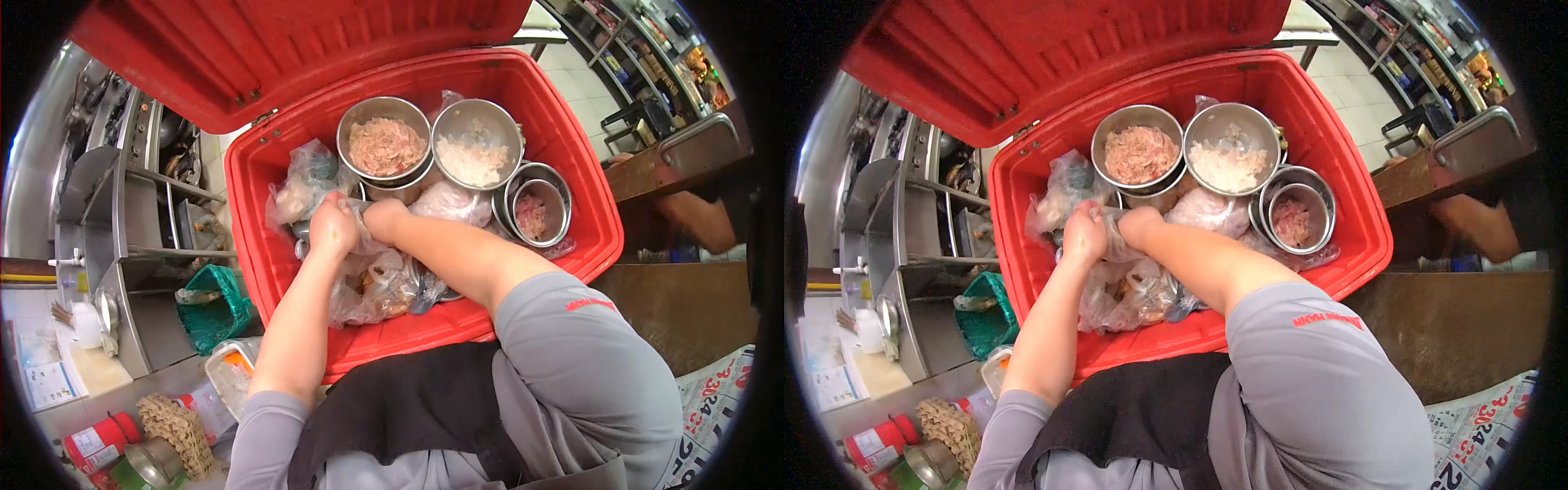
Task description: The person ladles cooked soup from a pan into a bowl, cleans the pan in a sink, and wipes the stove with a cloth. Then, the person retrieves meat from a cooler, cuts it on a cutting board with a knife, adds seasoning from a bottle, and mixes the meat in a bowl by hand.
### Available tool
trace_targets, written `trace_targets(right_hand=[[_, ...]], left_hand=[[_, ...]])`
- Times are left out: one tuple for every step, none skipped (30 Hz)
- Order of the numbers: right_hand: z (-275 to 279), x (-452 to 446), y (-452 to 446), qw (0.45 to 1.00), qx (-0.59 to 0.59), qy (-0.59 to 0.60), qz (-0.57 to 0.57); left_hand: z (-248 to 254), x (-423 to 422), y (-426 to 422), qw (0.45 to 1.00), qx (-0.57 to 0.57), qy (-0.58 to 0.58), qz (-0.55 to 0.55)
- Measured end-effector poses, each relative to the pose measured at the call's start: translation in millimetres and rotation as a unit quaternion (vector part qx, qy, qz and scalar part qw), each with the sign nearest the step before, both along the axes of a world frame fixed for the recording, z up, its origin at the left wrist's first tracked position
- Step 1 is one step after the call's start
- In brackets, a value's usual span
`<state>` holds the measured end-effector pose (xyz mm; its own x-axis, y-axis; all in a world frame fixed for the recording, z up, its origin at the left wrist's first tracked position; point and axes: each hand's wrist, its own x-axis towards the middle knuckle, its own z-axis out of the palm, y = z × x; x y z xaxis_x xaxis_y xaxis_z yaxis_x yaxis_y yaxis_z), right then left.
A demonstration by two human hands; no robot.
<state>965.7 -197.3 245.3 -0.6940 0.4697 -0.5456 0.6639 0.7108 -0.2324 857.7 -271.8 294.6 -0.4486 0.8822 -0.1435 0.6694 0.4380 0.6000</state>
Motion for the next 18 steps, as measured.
trace_targets(right_hand=[[1.5, 3.7, 0.3, 1.0, -0.006, -0.01, -0.001], [2.1, 7.4, 0.1, 1.0, -0.012, -0.021, -0.001], [-1.8, 8.4, -0.9, 0.999, -0.02, -0.021, -0.025], [-6.5, 5.9, -2.1, 0.998, -0.028, -0.019, -0.051], [-11.1, 2.8, -1.8, 0.996, -0.038, -0.015, -0.077], [-16.0, 1.0, -0.6, 0.996, -0.051, -0.018, -0.075], [-18.6, -0.1, -0.4, 0.995, -0.064, -0.023, -0.073], [-20.1, -0.5, 0.0, 0.994, -0.077, -0.027, -0.073], [-24.3, -1.1, -0.8, 0.995, -0.071, -0.003, -0.076], [-25.8, -0.6, -4.0, 0.994, -0.064, 0.02, -0.082], [-26.3, 3.2, -5.2, 0.994, -0.055, 0.041, -0.088], [-26.0, 8.4, -4.6, 0.993, -0.051, 0.03, -0.097], [-13.8, 13.2, -7.2, 0.993, -0.049, 0.02, -0.105], [-4.5, 16.9, -8.8, 0.993, -0.047, 0.009, -0.11], [-1.2, 19.8, -7.9, 0.989, -0.051, 0.009, -0.137], [6.9, 26.3, -8.8, 0.983, -0.035, 0.046, -0.174], [20.3, 36.1, -9.9, 0.974, -0.019, 0.084, -0.211], [33.3, 47.3, -13.3, 0.961, -0.005, 0.123, -0.247]], left_hand=[[-2.2, 0.7, 1.5, 1.0, 0.005, 0.002, -0.009], [-5.3, 1.0, 2.5, 1.0, 0.01, 0.004, -0.018], [-7.4, 2.0, 3.2, 1.0, 0.014, 0.008, -0.027], [-7.4, 2.9, 4.3, 0.999, -0.001, 0.011, -0.03], [-7.0, 2.7, 4.3, 0.999, -0.017, 0.016, -0.033], [-6.8, 2.2, 3.0, 0.999, -0.034, 0.021, -0.036], [-2.3, 3.2, 1.4, 0.998, -0.045, 0.017, -0.038], [4.6, 5.4, 0.5, 0.998, -0.054, 0.013, -0.043], [8.3, 9.6, 0.9, 0.997, -0.062, 0.007, -0.051], [7.1, 12.4, 0.8, 0.997, -0.041, -0.003, -0.067], [4.7, 11.6, 0.8, 0.996, -0.018, -0.014, -0.084], [2.3, 9.1, 1.4, 0.995, 0.007, -0.025, -0.099], [3.4, 7.9, 0.5, 0.993, 0.019, -0.009, -0.115], [4.6, 6.5, 1.6, 0.994, 0.005, 0.004, -0.109], [6.1, 5.0, 2.7, 0.995, -0.009, 0.017, -0.101], [10.3, 2.5, 3.8, 0.995, -0.023, 0.031, -0.093], [6.3, -3.2, 5.8, 0.995, -0.028, 0.054, -0.082], [2.0, -7.5, 6.2, 0.993, -0.05, 0.065, -0.081]])
